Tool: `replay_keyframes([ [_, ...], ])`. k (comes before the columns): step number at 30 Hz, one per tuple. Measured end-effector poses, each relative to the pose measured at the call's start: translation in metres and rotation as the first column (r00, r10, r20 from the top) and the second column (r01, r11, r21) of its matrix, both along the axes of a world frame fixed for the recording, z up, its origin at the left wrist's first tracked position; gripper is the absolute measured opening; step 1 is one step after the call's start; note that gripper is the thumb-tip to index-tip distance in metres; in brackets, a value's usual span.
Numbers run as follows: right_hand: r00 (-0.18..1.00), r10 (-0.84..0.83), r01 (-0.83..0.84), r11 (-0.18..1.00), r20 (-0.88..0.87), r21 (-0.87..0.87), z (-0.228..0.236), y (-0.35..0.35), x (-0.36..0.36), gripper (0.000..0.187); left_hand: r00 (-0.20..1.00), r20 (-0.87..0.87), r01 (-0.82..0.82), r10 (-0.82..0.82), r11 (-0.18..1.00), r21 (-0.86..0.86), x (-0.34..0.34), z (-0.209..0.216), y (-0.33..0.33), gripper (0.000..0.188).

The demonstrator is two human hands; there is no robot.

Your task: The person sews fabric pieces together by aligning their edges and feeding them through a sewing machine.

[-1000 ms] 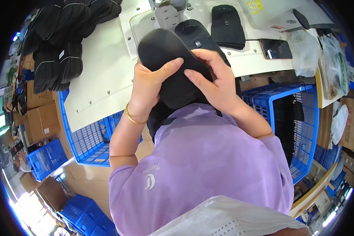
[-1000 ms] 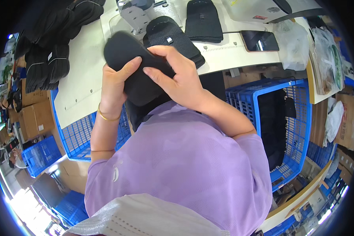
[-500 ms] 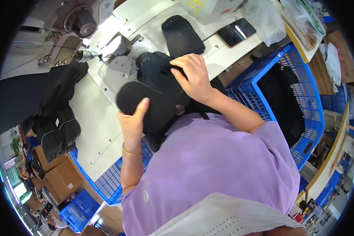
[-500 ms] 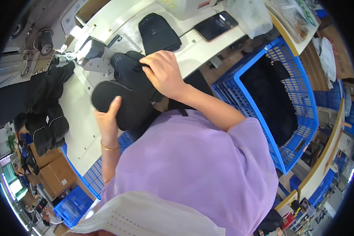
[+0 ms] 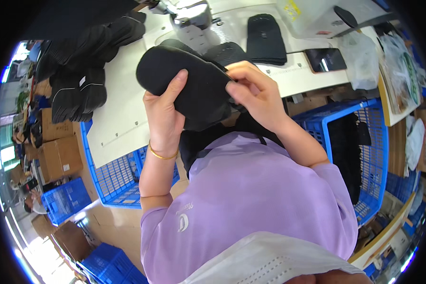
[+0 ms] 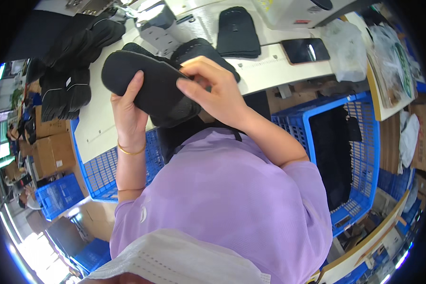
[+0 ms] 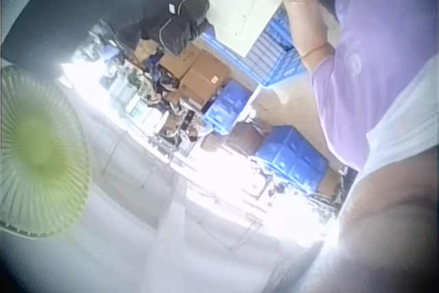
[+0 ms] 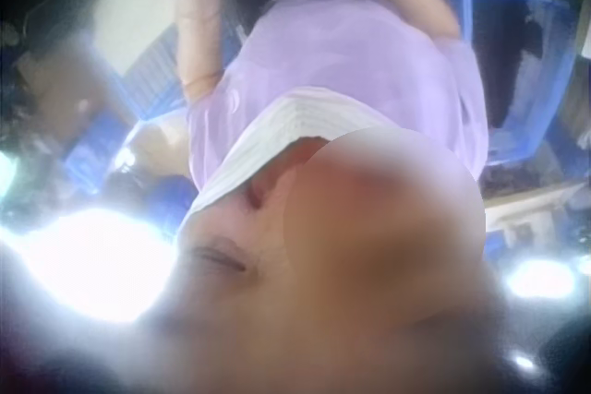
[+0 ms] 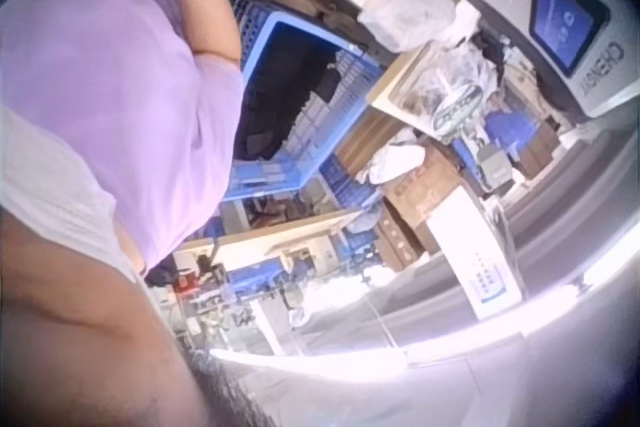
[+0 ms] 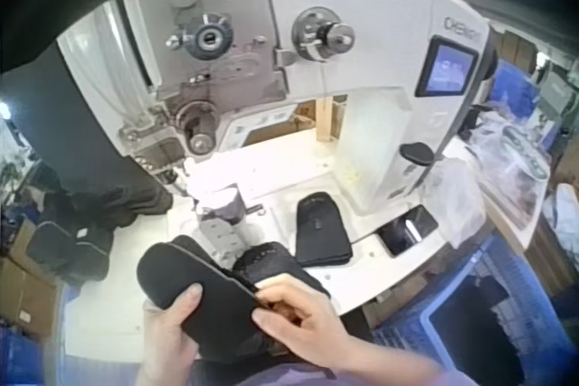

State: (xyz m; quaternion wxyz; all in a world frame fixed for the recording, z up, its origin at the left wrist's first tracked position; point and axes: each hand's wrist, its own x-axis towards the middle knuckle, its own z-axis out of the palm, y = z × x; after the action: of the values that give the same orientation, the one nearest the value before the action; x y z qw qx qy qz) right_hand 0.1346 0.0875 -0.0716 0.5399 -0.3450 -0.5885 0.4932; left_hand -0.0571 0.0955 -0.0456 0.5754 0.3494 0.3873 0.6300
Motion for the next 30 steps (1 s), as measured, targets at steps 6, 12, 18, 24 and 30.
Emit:
replay_keyframes([
  [6,0.994,-0.105,0.102,0.993,0.039,0.067,-0.003,0.001,-0.011,0.008,0.996,0.088,-0.025,0.028,0.999,-0.025,-0.013,-0.005,0.012,0.024],
  [12,0.995,-0.096,0.092,0.992,0.036,0.088,-0.007,0.015,-0.018,0.006,0.995,0.096,-0.028,0.034,0.998,-0.055,-0.026,-0.005,0.025,0.024],
  [18,0.995,-0.099,0.099,0.99,-0.007,0.101,-0.002,0.028,-0.029,0.01,0.996,0.011,-0.093,0.093,0.996,-0.013,-0.031,0.0,0.041,0.028],
  [24,0.986,0.147,-0.162,0.937,-0.074,-0.309,0.028,0.045,-0.026,0.012,0.997,-0.071,-0.041,0.044,0.998,0.048,-0.038,0.018,0.065,0.029],
  [30,0.969,0.186,-0.231,0.914,-0.162,-0.333,0.04,0.071,-0.035,0.015,0.907,-0.42,0.061,-0.029,0.996,0.062,-0.049,0.044,0.115,0.023],
])
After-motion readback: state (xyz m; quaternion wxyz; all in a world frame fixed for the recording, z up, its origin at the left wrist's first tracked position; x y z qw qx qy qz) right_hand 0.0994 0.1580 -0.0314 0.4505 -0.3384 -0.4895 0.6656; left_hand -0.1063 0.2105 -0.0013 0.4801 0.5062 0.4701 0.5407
